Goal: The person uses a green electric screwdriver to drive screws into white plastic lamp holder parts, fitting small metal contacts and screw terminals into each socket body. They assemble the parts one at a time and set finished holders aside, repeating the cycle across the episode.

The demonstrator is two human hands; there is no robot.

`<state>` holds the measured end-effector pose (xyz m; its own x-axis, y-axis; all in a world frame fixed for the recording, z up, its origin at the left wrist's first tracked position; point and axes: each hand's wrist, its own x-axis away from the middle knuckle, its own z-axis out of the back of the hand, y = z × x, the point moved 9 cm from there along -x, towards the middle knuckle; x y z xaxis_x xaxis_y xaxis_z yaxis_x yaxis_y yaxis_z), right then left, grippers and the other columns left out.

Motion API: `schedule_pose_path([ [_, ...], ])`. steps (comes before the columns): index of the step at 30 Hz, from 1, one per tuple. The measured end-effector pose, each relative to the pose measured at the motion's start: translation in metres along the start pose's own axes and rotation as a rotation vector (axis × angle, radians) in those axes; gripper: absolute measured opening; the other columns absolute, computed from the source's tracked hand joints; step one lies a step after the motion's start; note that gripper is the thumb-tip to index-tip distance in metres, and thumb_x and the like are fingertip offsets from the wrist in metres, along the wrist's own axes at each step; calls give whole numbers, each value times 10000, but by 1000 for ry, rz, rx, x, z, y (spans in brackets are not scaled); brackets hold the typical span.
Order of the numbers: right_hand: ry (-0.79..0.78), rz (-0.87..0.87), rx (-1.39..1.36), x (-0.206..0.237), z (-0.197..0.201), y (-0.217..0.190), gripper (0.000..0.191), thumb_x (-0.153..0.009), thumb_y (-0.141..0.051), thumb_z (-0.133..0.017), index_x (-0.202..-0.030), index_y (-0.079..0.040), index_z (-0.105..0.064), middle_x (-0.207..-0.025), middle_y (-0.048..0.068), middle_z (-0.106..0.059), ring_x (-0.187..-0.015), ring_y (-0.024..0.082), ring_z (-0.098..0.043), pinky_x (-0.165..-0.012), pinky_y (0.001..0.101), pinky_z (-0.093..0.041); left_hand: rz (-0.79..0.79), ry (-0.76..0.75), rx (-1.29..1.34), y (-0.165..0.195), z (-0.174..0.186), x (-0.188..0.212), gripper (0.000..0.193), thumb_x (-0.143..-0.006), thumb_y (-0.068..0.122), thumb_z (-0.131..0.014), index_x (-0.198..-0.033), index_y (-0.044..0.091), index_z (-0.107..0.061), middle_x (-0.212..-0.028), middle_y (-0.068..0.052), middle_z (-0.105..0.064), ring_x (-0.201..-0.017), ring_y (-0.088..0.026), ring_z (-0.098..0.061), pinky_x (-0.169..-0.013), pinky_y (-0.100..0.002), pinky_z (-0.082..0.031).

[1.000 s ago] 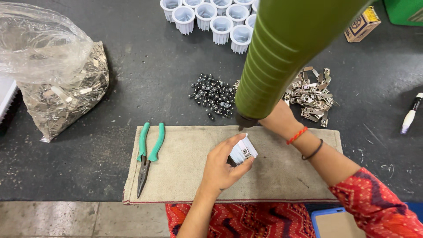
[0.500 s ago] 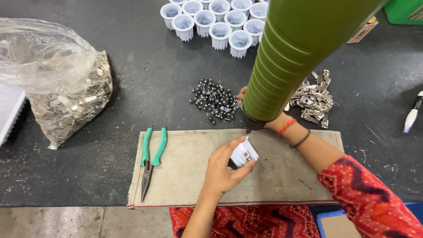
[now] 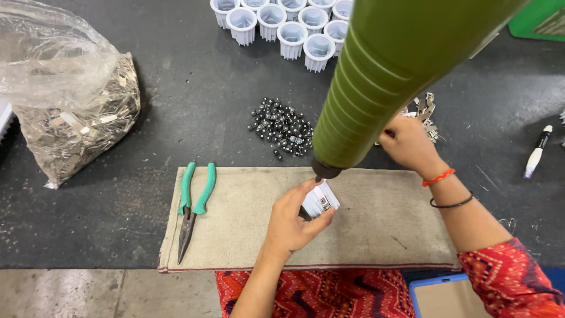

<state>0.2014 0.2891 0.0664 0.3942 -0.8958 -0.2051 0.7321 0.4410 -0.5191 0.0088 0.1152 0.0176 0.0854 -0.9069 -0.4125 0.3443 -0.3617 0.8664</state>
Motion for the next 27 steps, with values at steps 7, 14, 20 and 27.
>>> schedule_pose_path([
  [7, 26, 86, 213, -6, -21, -4, 116, -847, -132, -709, -855, -16, -706, -845, 213, -689, -777, 415, -659, -695, 495, -527, 0, -2, -19, 1, 1, 0, 518, -796, 202, -859, -1254, 59, -664, -1031, -122, -744, -902, -259, -742, -807, -348, -587],
  [14, 29, 98, 191, -5, -25, -3, 136, -854, -173, -720, -886, -41, -712, -863, 205, -692, -805, 413, -664, -713, 503, -531, -3, -7, -19, 2, 1, -1, 516, -797, 200, -856, -1256, 67, -661, -1023, -119, -744, -899, -259, -743, -803, -349, -588],
  [20, 31, 183, 215, -1, -26, -5, 140, -845, -182, -744, -933, -74, -746, -939, 167, -707, -854, 374, -678, -737, 476, -546, 28, 2, -14, 2, 0, -1, 554, -805, 205, -850, -1306, 72, -654, -1039, -123, -750, -903, -252, -753, -821, -347, -598],
  [27, 63, 341, 232, 11, -24, -13, 202, -846, -175, -748, -1024, -78, -745, -1031, 124, -706, -902, 337, -689, -764, 437, -564, -3, 43, -29, 7, -1, -1, 558, -813, 215, -854, -1310, 74, -645, -1067, -136, -753, -913, -254, -762, -819, -344, -605],
])
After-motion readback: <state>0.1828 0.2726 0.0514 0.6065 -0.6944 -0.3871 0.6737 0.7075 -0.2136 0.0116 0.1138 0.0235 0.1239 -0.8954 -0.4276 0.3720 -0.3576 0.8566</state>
